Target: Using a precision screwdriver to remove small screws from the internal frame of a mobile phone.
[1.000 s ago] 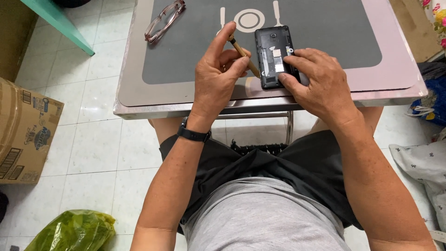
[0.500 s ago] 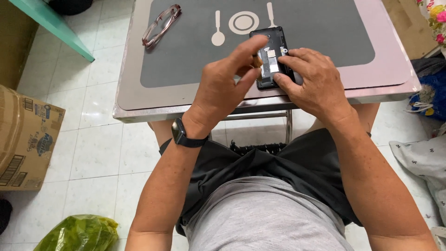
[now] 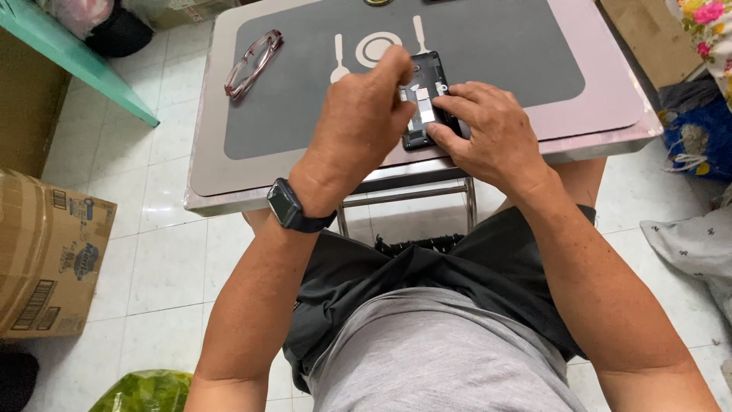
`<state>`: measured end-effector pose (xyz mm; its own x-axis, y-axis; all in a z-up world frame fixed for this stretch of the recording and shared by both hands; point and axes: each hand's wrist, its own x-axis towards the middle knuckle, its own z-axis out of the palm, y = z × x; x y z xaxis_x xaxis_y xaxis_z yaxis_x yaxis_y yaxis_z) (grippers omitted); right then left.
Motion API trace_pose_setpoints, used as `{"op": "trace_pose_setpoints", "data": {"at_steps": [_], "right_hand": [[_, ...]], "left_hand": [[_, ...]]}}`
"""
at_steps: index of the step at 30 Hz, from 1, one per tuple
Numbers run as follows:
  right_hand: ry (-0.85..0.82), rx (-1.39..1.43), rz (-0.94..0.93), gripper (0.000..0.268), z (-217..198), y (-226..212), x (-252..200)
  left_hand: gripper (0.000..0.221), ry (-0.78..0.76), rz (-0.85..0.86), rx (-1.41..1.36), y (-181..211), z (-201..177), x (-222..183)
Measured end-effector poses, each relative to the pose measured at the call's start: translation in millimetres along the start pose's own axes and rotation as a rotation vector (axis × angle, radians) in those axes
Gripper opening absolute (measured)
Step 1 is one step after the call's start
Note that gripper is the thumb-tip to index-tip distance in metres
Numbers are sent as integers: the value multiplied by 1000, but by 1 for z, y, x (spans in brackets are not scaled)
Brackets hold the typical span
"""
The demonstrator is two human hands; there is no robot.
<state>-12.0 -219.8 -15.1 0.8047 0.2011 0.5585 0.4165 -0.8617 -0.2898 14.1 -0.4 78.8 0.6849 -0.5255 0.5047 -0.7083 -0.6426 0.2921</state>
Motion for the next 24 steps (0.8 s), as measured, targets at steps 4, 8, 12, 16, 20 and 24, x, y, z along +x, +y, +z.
{"op": "trace_pose_setpoints", "data": {"at_steps": [4,8,12,16,20,24], "right_hand": [[23,-2,-19,42,0,0,0],[22,7,-20,42,0,0,1],[40,7,-22,40,-1,-2,1],[32,2,-16,41,-1,-3,1],[-33,17,18,48,1,1,5],[162,-67,-68,38,33,22,5]], "left_hand": [[29,-38,15,-59,1,-7,-2],[27,-156,78,-114,10,-16,3],[32,-97,79,-15,-6,-1,7],[38,-29,16,42,-6,3,2],[48,-144,-23,-57,16,-13,-5],[44,-137,-77,26,5,0,-7]]}}
